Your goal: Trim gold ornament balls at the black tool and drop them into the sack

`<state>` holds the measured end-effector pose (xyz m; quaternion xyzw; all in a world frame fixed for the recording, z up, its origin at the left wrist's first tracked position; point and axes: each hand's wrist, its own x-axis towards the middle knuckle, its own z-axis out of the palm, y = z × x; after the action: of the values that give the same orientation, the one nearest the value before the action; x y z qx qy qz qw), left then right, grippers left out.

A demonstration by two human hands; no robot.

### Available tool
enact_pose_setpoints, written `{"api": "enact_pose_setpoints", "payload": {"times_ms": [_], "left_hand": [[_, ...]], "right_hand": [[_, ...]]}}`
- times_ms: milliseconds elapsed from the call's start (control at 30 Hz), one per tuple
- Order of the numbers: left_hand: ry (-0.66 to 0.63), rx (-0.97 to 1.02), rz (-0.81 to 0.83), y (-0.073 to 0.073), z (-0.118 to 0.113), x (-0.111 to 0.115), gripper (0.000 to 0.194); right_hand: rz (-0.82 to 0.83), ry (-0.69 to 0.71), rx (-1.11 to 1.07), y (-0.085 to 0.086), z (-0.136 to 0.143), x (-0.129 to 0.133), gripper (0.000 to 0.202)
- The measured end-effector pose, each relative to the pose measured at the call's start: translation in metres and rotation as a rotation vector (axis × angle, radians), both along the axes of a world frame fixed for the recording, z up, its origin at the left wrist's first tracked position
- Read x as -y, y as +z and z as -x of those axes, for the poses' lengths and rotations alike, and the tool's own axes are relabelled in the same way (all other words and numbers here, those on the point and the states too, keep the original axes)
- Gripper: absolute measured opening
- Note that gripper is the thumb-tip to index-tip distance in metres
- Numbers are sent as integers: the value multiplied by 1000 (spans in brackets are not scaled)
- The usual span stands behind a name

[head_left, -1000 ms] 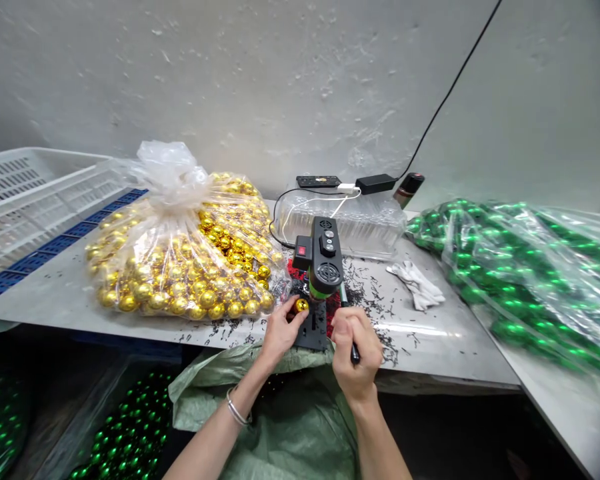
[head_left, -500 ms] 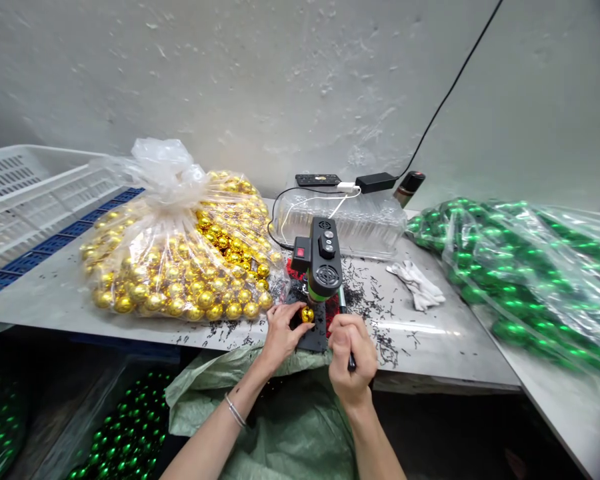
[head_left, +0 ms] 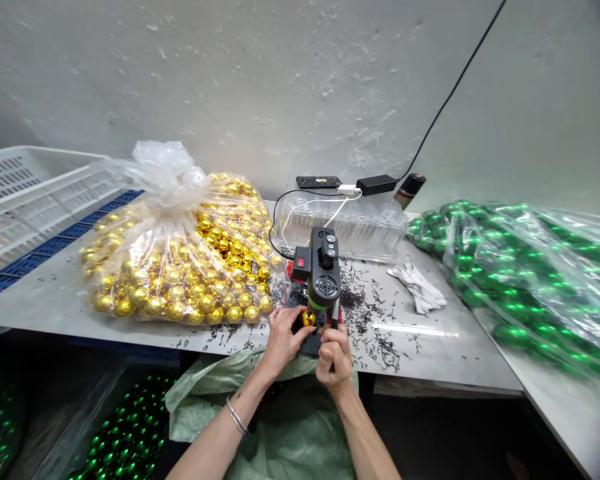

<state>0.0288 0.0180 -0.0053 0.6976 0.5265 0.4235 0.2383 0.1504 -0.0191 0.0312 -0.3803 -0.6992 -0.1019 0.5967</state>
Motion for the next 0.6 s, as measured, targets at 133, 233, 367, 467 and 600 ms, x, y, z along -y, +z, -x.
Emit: {"api": "enact_pose_setpoints", "payload": {"times_ms": [133,233,367,467,600], "left_hand": [[-3,15,-4,1,1,-3,32],[-47,32,-33,2,7,11,30],[-179,-57,-159,5,26,47,39],[-190,-124,-227,18,39,48,47],[105,-273,-161,47,48,-15,25]], "right_hand": [[23,31,-81,31,-1,3,29],[137,26,-134,67,0,8,27],[192,35,-137,93,1,11,26],[178,31,-137,89,3,11,27],[167,24,-154,79,5,11,27]]}}
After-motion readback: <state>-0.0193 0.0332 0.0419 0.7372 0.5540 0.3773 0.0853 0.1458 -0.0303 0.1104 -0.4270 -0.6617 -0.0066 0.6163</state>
